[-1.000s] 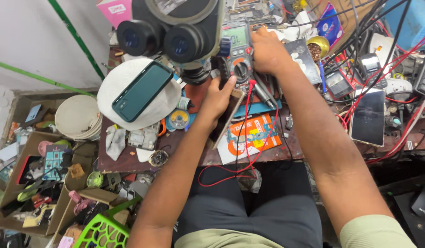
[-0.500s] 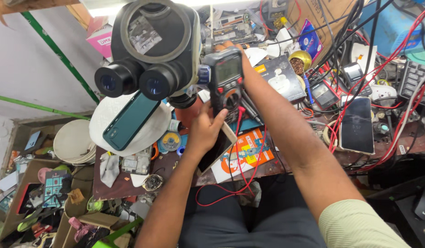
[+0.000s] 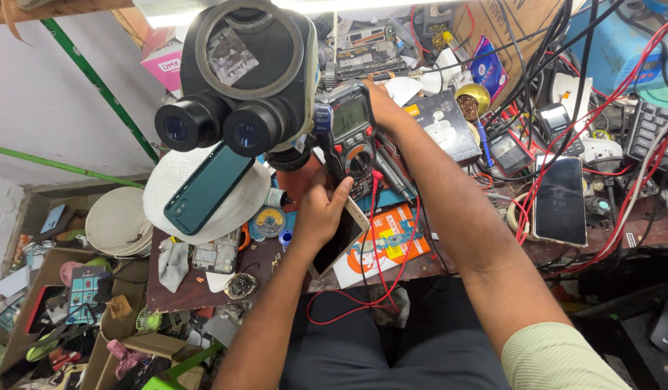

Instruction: The person disassembles a smartphone, removes the back cover, and uses a heat gun to warm the device. They then attempt to apply a screen protector to the display, using a metal tool to smooth the surface.

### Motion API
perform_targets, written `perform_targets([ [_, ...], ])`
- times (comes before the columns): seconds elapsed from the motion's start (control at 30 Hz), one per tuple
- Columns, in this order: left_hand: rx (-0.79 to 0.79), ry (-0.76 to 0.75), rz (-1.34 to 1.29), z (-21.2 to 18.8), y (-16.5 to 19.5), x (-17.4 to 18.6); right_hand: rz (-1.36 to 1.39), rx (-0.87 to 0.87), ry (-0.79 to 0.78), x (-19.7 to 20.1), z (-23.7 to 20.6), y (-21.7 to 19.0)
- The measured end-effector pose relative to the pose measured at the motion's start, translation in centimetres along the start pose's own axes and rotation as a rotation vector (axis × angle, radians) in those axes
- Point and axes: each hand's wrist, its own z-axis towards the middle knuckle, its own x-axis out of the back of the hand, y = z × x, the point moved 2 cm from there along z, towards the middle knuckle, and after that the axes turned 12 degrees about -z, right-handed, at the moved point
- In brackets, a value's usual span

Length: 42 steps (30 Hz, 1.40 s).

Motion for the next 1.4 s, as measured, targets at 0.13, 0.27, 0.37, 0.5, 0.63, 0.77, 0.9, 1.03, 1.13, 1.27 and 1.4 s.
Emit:
perform_targets([
  [0.13,-0.002,-0.005,-0.042,0.0,0.2,-0.1,-0.222,0.263,0.134,-0.2,0.0,-0.2],
  [0.27,0.008,0.008,-0.027,0.1,0.1,0.0,-0.106,-0.043,0.105,0.0,0.6,0.3],
  [0.37,-0.017,-0.004,-0.040,0.3,0.2,0.2,-0.321,0.056,0.192,0.7,0.5,-0.5],
  [0.5,0.125,0.034,0.014,0.5,0.5,0.2,0.207,-0.115,0.248,1.7,-0.6,-1.7],
  [0.63,0.083,0.010,0.008,1.1,1.4,0.0,0.361,-0.153,0.376,2.6,-1.0,-2.3],
  [0.77,0.124,-0.038,0.013,1.3,1.6,0.2,0.281,-0.309,0.735,3.9,-1.4,-0.7],
  [0.9,0.138,-0.025,0.074,2.4,1.4,0.0,0.225,-0.135,1.136,5.8,-3.2,0.8],
  [1.03,0.148,-0.001,0.099,3.1,1.5,0.0,1.184,-0.105,0.919,6.5,-7.0,1.8],
  [1.13,0.122,0.028,0.143,2.7,1.5,-0.3,1.356,-0.375,0.410,5.6,-13.4,1.0],
  [1.27,0.160,0.085,0.262,0.7,0.5,-0.5,1.276,-0.279,0.386,2.7,-22.1,2.6],
  [1.4,0.146,0.144,-0.027,-1.8,-0.4,-0.3,1.608,-0.156,0.568,-1.3,-24.9,7.7],
])
